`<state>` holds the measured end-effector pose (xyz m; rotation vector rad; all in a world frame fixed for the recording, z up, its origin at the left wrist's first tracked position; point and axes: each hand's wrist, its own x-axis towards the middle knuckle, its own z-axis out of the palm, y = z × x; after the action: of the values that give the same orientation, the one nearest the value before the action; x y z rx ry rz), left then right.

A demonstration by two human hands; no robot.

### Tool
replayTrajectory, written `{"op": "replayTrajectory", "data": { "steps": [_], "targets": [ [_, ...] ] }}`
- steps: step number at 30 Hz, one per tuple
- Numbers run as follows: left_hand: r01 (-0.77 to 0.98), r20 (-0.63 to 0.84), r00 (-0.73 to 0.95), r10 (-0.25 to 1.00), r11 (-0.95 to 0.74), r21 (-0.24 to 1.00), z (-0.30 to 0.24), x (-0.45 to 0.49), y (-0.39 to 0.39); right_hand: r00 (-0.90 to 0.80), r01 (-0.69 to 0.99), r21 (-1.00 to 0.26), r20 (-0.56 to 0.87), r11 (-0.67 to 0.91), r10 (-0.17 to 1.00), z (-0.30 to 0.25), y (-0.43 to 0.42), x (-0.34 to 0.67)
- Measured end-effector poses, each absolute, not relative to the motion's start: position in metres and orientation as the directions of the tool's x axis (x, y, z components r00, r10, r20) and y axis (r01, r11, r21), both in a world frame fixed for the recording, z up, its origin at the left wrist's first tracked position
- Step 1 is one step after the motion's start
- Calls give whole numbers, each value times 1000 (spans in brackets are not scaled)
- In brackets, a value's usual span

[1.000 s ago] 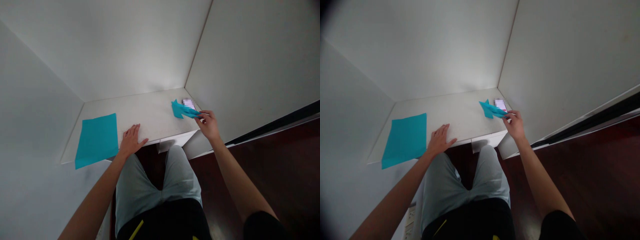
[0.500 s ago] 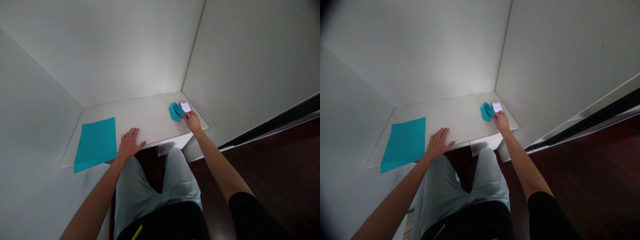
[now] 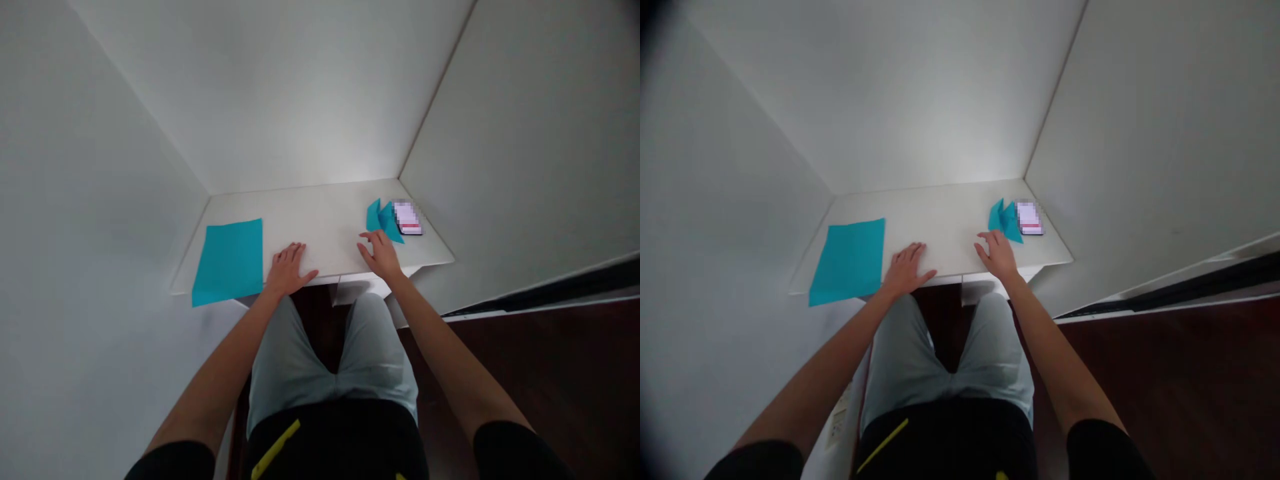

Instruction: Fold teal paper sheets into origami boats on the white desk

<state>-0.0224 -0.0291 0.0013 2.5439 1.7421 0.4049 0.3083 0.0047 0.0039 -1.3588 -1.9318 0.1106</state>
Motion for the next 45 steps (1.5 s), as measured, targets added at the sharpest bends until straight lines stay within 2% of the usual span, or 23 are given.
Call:
{"op": "replayTrajectory", "data": {
  "steps": [3, 6, 9, 12, 14, 18, 22, 26, 29, 31, 34, 39, 41, 45],
  "targets": [
    [897, 157, 328, 932, -359, 258, 10, -25, -29, -281, 702, -502, 458, 506, 844, -7, 9, 267],
    [877, 182, 299, 937, -345, 335, 24, -45, -42, -212, 690, -562, 447, 457, 869, -17, 17, 255],
    [921, 245, 252, 936, -310, 237, 33, -85, -71, -146, 681, -601, 447, 418, 882, -22, 22, 260],
    [985, 171, 106, 980, -127, 119, 29, -129, -100, -164, 690, -587, 443, 424, 881, -22, 21, 262],
    [992, 115, 63, 991, -75, 100, 22, -151, -111, -165, 697, -576, 451, 427, 877, -22, 20, 261],
    [979, 100, 122, 988, -136, 151, 19, -158, -116, -139, 692, -588, 460, 419, 877, -24, 22, 259],
    [954, 98, 208, 973, -224, 198, 32, -119, -112, -176, 654, -612, 449, 445, 876, -21, 24, 264],
    [911, 82, 340, 937, -350, 219, 48, -57, -105, -360, 638, -525, 443, 563, 821, -9, 8, 269],
    [885, 90, 404, 910, -414, 211, 61, -16, -97, -530, 622, -443, 370, 646, 764, -1, -12, 266],
    [873, 95, 433, 896, -443, 202, 73, 5, -90, -573, 612, -443, 323, 655, 754, 1, -21, 262],
    [857, 164, 458, 874, -483, 180, 93, 24, -81, -509, 612, -522, 316, 595, 801, -1, -21, 254],
    [881, 454, 326, 829, -441, 173, 98, 22, -81, -424, 490, -690, 345, 533, 837, -8, -3, 254],
    [886, 461, 302, 835, -424, 187, 82, 15, -83, -344, 482, -715, 378, 507, 860, -14, 2, 257],
    [878, 382, 340, 859, -435, 197, 40, 3, -73, -169, 482, -767, 392, 423, 904, -30, 7, 260]
  ]
}}
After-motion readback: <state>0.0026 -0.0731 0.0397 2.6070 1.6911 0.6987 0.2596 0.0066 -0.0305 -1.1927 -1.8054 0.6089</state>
